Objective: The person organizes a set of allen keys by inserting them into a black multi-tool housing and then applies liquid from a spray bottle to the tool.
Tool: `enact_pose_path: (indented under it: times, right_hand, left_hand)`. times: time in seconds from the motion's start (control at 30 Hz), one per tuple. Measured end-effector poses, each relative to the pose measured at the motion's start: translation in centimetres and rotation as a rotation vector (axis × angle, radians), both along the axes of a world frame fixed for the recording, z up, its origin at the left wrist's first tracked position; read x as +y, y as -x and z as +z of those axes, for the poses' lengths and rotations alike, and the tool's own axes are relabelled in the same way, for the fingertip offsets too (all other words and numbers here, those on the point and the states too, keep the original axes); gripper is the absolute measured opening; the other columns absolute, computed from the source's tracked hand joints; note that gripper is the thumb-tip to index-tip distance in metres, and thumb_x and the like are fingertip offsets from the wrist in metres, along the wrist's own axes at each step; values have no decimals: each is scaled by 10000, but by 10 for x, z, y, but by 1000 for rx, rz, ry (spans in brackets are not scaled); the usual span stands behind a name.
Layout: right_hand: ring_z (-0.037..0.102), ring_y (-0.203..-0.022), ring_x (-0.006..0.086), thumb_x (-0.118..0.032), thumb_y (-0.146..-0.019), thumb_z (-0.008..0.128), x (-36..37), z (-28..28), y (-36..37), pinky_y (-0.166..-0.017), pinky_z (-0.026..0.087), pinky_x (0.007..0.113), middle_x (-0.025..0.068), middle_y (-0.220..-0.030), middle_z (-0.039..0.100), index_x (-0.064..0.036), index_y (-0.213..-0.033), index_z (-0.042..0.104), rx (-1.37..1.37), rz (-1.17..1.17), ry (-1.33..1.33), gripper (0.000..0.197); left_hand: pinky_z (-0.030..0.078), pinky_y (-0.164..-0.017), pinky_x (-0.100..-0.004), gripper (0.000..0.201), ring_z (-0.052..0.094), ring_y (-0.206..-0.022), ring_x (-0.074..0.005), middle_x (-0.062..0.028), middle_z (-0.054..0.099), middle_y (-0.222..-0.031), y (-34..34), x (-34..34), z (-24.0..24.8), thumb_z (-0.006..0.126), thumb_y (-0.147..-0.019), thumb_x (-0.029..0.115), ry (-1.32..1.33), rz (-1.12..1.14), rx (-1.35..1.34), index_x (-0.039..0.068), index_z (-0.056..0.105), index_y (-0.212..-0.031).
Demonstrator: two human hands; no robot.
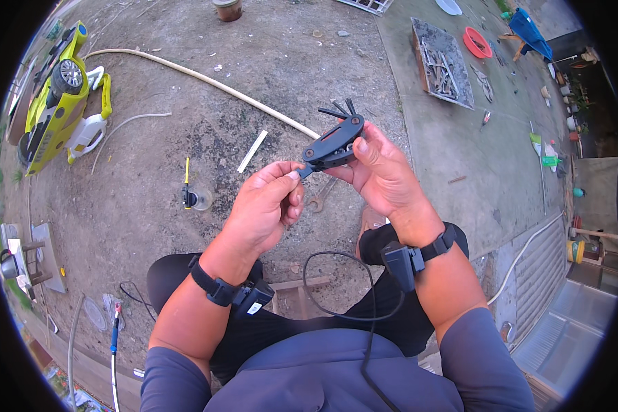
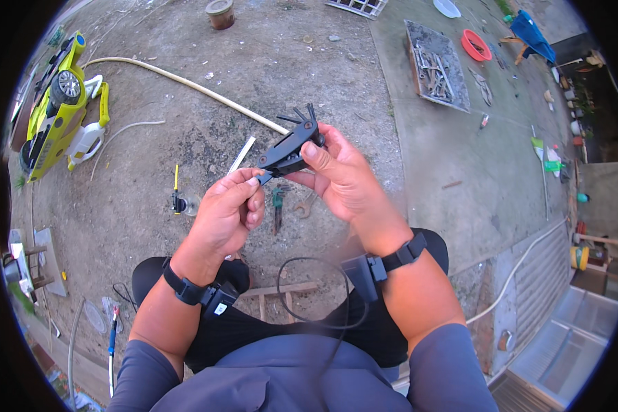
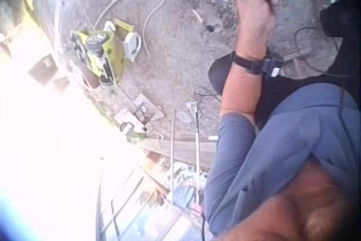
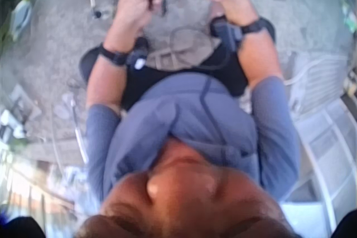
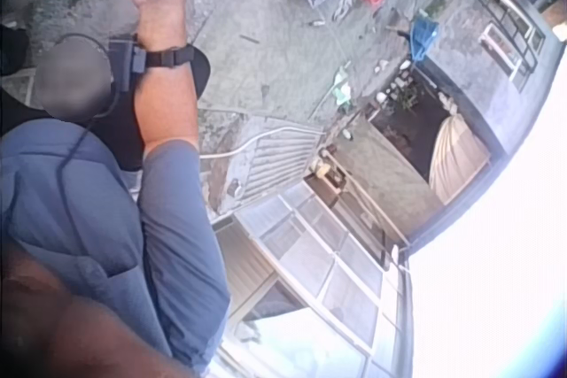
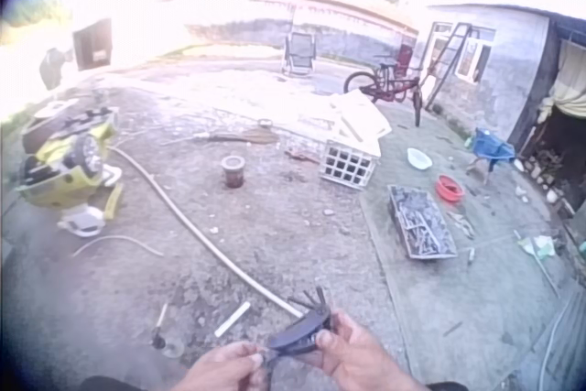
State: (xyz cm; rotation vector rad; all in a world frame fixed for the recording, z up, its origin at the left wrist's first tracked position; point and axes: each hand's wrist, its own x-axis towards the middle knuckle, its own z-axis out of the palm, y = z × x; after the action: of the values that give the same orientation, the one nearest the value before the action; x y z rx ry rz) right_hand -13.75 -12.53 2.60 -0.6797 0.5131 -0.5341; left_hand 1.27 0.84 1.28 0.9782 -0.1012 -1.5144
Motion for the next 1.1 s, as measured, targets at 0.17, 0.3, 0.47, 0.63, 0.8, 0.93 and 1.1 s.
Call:
enact_pose_path:
  times: [0.17,0.3,0.47,0.63,0.8,0.93,1.1]
  right_hand:
    - [638,-1011,210,-96,-900,662,4,-2,-4,-891,545,413,87,-1075,624,-40,-1179,500,-30,-15,-23,327]
    - [657,-941,195,-95,-897,664,2,-7,-5,-830,572,384,73,-1034,638,-45,-1119,531,45,-30,-12,263]
    - [655,-909,171,-94,-903,648,5,-8,-6,-797,572,359,65,-1018,638,-52,-1109,546,160,-96,11,235]
    - [644,-857,134,-70,-884,653,7,-14,-7,-745,565,306,38,-972,630,-71,-1072,550,254,-151,77,214]
    - [631,-894,130,-68,-871,661,6,-15,-6,-751,534,291,38,-979,628,-73,-1087,545,265,-135,128,246]
    - [612,-971,148,-74,-869,674,9,-2,-6,-838,502,314,58,-1005,633,-74,-1114,526,280,-29,123,286]
    - [602,-1005,161,-140,-886,698,11,-1,-6,-873,483,318,95,-1040,637,-63,-1122,500,218,13,175,317]
  left_hand:
    - [307,-449,-235,150,390,-484,-103,-2,442,-618,6,4,0,482,-976,155,55,-44,278,56,542,-1071]
    - [307,-443,-243,143,383,-471,-108,-9,442,-614,15,6,-1,484,-975,160,69,-110,322,66,540,-1068]
    - [314,-456,-248,133,377,-472,-111,-12,448,-625,18,6,-2,483,-979,170,51,-136,313,76,533,-1059]
    - [313,-459,-252,124,383,-474,-113,-14,456,-635,20,7,-5,477,-984,171,67,-139,326,84,528,-1056]
    - [310,-457,-252,124,387,-473,-114,-13,457,-633,21,7,-6,474,-986,169,93,-144,324,89,532,-1060]
    - [312,-453,-253,130,393,-472,-115,-14,462,-632,18,8,-5,477,-986,170,119,-132,363,90,537,-1068]
    - [329,-457,-255,145,402,-472,-117,-15,473,-636,19,7,-5,491,-985,193,105,-135,344,84,543,-1066]
